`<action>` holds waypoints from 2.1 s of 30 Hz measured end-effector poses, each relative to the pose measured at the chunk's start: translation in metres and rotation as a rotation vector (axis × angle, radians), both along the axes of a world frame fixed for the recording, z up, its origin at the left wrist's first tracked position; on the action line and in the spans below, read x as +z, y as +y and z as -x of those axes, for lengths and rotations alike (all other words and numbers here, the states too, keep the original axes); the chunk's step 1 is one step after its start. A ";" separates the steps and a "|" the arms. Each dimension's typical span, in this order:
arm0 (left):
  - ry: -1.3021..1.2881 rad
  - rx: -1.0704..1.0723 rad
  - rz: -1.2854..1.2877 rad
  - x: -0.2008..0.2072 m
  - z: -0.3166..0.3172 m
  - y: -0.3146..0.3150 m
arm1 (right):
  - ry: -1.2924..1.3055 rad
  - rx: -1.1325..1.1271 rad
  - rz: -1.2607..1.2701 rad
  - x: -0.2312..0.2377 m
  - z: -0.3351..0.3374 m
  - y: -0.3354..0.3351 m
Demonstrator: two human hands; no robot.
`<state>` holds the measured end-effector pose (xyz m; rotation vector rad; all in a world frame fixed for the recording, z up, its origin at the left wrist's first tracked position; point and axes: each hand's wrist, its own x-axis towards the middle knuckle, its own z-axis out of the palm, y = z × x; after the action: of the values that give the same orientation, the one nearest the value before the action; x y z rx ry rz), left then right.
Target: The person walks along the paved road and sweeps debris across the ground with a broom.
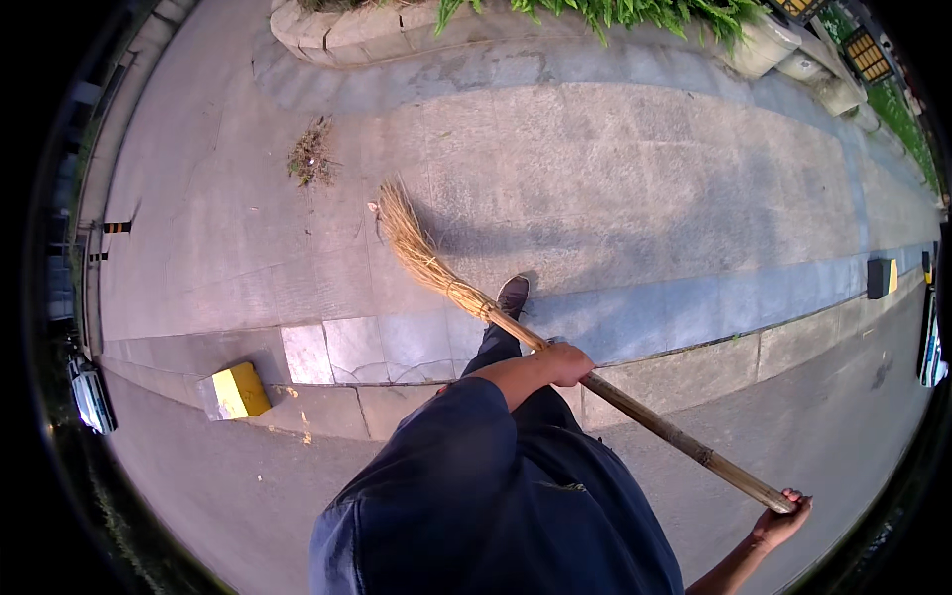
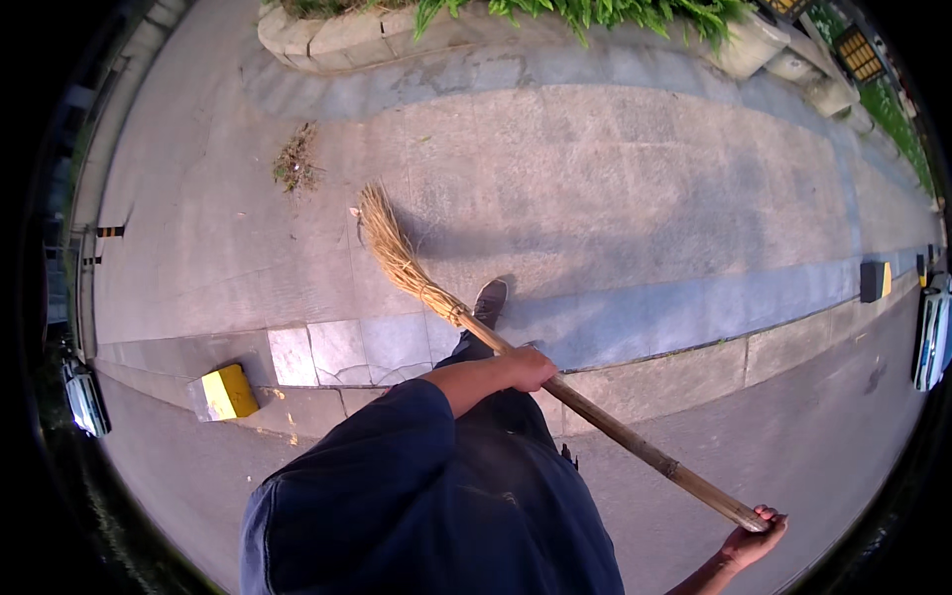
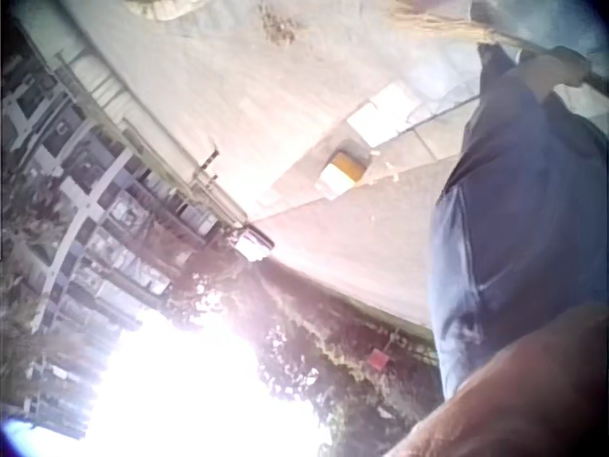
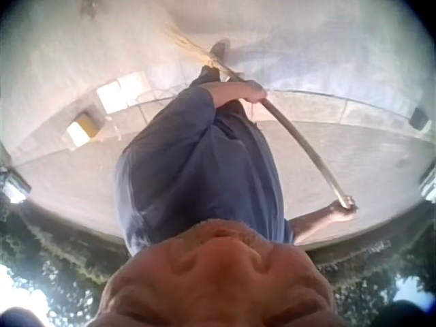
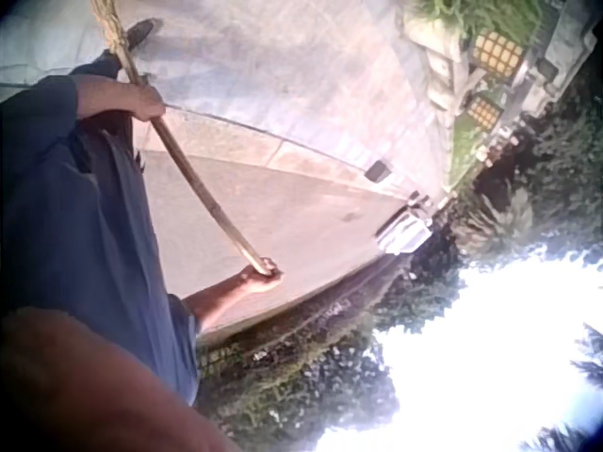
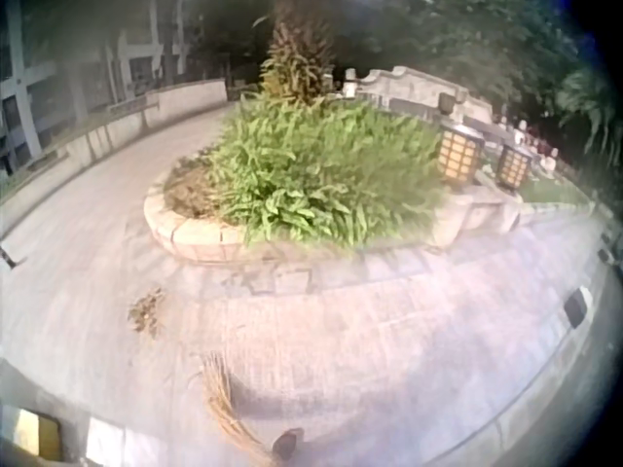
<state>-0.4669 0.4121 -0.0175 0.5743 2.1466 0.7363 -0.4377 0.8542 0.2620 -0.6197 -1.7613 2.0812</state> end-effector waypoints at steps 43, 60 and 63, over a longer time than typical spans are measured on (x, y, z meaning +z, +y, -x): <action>0.056 0.031 0.574 0.045 0.004 -0.392 | -0.166 0.082 0.129 -0.092 -0.061 -0.372; 0.622 -0.085 0.060 0.065 0.091 -0.289 | 0.178 -0.335 -0.168 0.017 -0.164 -0.387; 0.609 -0.044 0.099 0.056 0.104 -0.348 | 0.165 -0.329 -0.289 0.024 -0.161 -0.462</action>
<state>-0.5713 0.0641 0.0387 0.8727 2.6947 0.4595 -0.2768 0.3921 0.2864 -0.5887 -1.6914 1.5771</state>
